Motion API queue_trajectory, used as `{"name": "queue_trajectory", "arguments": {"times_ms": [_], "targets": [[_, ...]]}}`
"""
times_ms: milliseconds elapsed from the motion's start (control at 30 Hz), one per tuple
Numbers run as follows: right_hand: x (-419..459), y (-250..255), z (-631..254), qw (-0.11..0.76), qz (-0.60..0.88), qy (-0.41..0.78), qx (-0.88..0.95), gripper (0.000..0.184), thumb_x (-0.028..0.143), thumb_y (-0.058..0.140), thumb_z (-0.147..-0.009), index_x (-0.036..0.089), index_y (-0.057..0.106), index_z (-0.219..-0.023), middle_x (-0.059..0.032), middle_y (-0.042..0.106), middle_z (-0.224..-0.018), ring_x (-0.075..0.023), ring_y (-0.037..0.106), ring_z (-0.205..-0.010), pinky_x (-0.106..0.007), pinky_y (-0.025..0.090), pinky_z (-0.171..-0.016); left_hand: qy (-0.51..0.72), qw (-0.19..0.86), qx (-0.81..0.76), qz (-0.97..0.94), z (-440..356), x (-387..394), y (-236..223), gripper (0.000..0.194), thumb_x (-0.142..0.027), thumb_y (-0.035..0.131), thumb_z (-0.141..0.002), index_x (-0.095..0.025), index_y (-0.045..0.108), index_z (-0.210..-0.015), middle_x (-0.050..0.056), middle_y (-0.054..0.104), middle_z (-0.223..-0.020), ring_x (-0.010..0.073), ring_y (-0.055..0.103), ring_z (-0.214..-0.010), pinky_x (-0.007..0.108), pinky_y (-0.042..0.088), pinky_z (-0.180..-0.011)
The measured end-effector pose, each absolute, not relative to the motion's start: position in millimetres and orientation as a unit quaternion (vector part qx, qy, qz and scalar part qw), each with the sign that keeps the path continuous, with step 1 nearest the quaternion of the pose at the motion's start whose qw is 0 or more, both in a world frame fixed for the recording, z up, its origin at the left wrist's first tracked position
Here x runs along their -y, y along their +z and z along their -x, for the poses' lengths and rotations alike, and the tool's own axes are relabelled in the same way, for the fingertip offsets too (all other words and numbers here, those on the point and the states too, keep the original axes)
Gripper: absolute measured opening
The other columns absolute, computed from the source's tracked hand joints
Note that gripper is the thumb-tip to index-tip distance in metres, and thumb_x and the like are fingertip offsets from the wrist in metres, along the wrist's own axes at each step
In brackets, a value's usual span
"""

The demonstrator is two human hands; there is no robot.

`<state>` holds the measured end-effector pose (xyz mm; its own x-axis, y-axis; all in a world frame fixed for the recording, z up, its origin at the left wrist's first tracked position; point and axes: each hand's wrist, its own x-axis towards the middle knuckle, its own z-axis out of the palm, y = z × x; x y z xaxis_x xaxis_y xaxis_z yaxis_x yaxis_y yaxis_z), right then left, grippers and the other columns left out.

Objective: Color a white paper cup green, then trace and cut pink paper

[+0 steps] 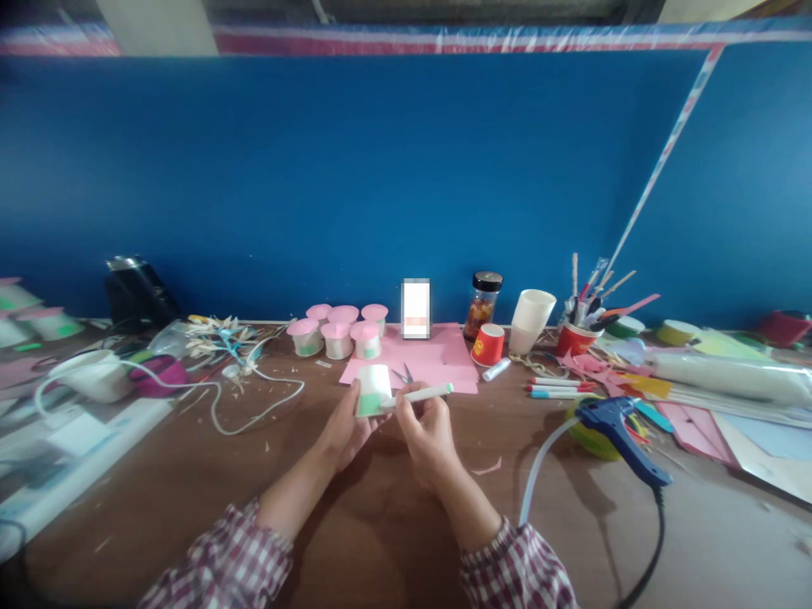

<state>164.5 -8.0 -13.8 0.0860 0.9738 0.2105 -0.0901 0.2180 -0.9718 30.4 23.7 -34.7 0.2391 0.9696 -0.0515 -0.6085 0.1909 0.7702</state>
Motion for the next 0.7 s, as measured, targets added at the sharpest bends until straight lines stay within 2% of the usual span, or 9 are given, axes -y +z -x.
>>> {"name": "queue_trajectory", "arguments": {"times_ms": [133,333,700], "targets": [[7.3,-13.5,-165.2,0.587,0.445,0.429,0.522,0.018,0.037,0.058,-0.081,0.019,0.059,-0.081,0.0017,0.053,-0.064,-0.0111,0.046,-0.055,-0.022,0.037,-0.051,0.544,0.722,-0.271,-0.33,-30.6,-23.8,-35.2,0.051,-0.053,0.045,-0.087,-0.014,0.06,-0.117,0.012,0.067,-0.108,0.0248,0.059,-0.101,0.035,0.043,-0.084],[7.1,-13.7,-164.5,0.585,0.44,0.443,0.518,0.019,0.037,0.059,-0.081,0.018,0.057,-0.079,0.004,0.047,-0.058,-0.0095,0.04,-0.05,-0.021,0.033,-0.046,0.551,0.716,-0.282,-0.324,-30.2,-25.3,-39.6,0.05,-0.052,0.045,-0.087,-0.015,0.059,-0.116,0.011,0.067,-0.107,0.0244,0.06,-0.101,0.034,0.044,-0.082],[8.0,-11.4,-163.3,0.59,0.435,0.45,0.509,0.02,0.038,0.06,-0.082,0.018,0.056,-0.078,0.0044,0.047,-0.059,-0.0095,0.041,-0.051,-0.021,0.033,-0.048,0.55,0.716,-0.276,-0.329,-29.3,-26.0,-40.3,0.049,-0.052,0.043,-0.088,-0.014,0.059,-0.114,0.012,0.068,-0.104,0.0242,0.061,-0.097,0.035,0.043,-0.083]]}}
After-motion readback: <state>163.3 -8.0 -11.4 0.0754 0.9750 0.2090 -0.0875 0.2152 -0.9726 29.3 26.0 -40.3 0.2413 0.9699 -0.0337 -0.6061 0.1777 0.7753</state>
